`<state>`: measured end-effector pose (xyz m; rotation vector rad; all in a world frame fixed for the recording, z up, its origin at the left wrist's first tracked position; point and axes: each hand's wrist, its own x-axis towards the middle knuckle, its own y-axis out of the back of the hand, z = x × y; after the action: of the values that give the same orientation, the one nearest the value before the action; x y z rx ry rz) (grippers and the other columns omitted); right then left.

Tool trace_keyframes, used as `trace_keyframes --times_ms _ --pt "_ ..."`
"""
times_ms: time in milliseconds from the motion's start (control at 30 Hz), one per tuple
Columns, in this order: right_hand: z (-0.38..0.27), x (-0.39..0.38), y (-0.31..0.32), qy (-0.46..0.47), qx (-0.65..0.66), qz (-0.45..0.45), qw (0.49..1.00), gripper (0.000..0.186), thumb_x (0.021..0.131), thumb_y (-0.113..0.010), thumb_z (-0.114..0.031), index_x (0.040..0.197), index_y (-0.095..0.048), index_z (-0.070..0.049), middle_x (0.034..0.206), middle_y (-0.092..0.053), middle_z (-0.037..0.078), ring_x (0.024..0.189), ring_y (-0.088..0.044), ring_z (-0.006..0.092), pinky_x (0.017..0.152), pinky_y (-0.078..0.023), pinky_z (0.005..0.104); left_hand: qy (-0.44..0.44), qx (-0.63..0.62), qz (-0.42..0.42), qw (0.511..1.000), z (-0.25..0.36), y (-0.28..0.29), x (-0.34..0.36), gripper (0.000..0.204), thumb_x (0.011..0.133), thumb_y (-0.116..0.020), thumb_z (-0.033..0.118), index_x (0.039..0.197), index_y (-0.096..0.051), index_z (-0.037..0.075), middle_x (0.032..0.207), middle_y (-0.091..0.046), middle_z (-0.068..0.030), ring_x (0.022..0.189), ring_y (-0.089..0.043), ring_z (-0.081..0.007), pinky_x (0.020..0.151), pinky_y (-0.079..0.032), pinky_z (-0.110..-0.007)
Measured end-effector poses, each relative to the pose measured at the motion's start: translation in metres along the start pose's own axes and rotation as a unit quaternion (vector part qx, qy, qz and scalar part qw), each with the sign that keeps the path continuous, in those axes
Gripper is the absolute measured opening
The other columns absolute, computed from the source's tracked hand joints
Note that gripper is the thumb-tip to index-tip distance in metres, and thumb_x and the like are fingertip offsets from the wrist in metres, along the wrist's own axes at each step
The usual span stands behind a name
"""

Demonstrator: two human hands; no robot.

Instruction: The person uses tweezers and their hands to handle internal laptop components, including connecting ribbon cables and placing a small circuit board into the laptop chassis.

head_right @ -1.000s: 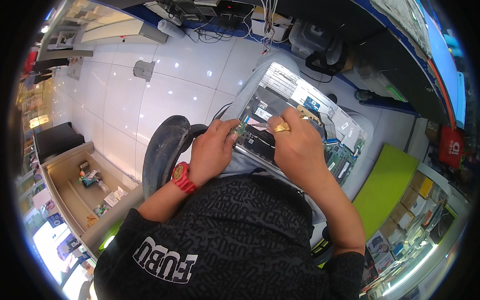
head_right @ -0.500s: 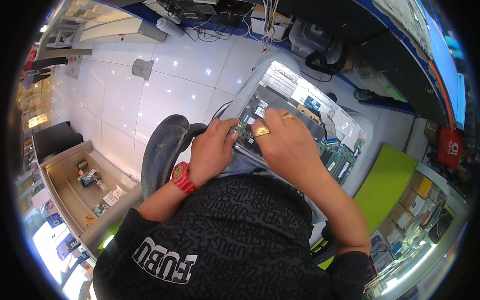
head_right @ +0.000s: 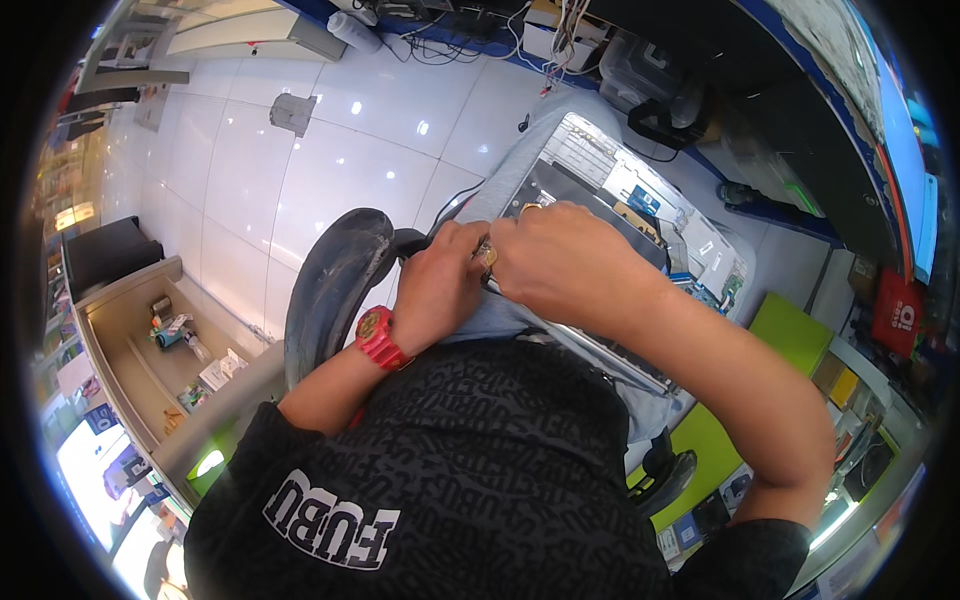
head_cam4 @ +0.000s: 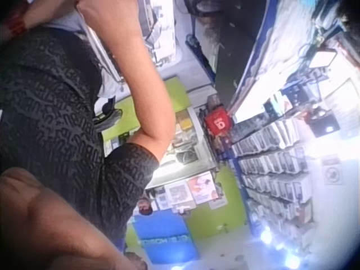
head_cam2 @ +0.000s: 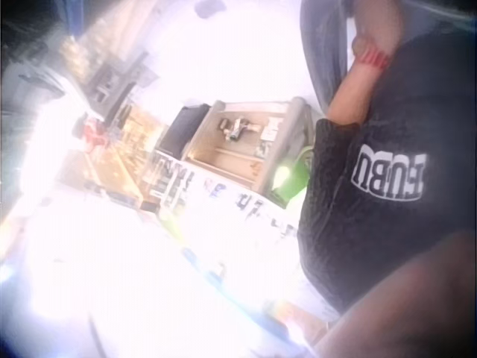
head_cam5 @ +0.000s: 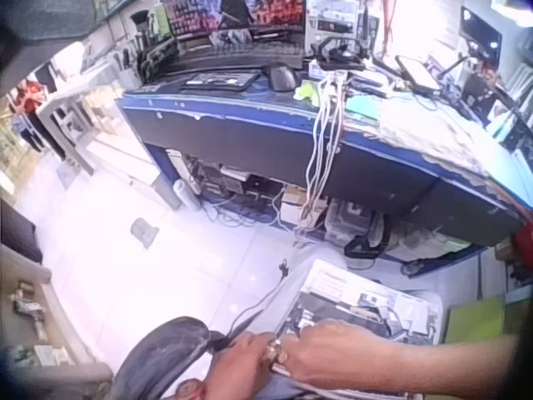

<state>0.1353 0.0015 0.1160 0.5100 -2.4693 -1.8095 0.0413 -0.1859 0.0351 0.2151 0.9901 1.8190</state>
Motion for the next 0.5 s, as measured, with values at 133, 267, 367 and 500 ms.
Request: trace_keyframes --times_ms 133,267,367,500 --pt "0.001 0.003 -0.002 0.039 0.008 -0.007 0.999 0.012 0.083 -0.069 -0.010 0.080 -0.072 0.001 0.087 -0.065 0.012 0.080 -0.073 0.0299 0.068 -0.060 0.0431 -0.009 0.025 -0.014 1.000 -0.002 -0.002 0.001 0.034 0.094 -0.068 0.010 0.127 -0.063 0.013 0.110 -0.066 -0.0175 0.083 -0.071 -0.0437 0.070 -0.059 -0.054" --pt "0.007 0.012 0.001 0.036 -0.012 -0.037 0.999 0.013 0.084 -0.069 -0.011 0.083 -0.072 0.002 0.088 -0.067 0.012 0.081 -0.074 0.0303 0.070 -0.061 0.0425 0.012 0.072 -0.033 0.997 -0.001 -0.005 0.003 0.032 0.094 -0.066 0.010 0.126 -0.063 0.012 0.108 -0.066 -0.0172 0.081 -0.071 -0.0430 0.068 -0.059 -0.053" --pt "0.007 0.014 0.001 0.060 -0.003 -0.049 0.997 0.015 0.085 -0.068 -0.012 0.086 -0.073 0.003 0.090 -0.068 0.013 0.082 -0.075 0.0302 0.072 -0.061 0.0421 0.010 0.049 -0.027 0.998 -0.002 -0.006 0.002 0.028 0.091 -0.065 0.006 0.118 -0.063 0.010 0.109 -0.064 -0.0175 0.086 -0.070 -0.0447 0.073 -0.057 -0.055" --pt "0.011 0.027 0.007 0.117 0.002 -0.122 0.986 0.016 0.087 -0.068 -0.012 0.089 -0.074 0.003 0.092 -0.069 0.014 0.081 -0.075 0.0298 0.072 -0.061 0.0417 0.000 0.041 -0.032 0.999 -0.006 -0.008 0.001 0.027 0.093 -0.064 0.007 0.119 -0.063 0.010 0.109 -0.064 -0.0174 0.087 -0.070 -0.0448 0.073 -0.057 -0.055"
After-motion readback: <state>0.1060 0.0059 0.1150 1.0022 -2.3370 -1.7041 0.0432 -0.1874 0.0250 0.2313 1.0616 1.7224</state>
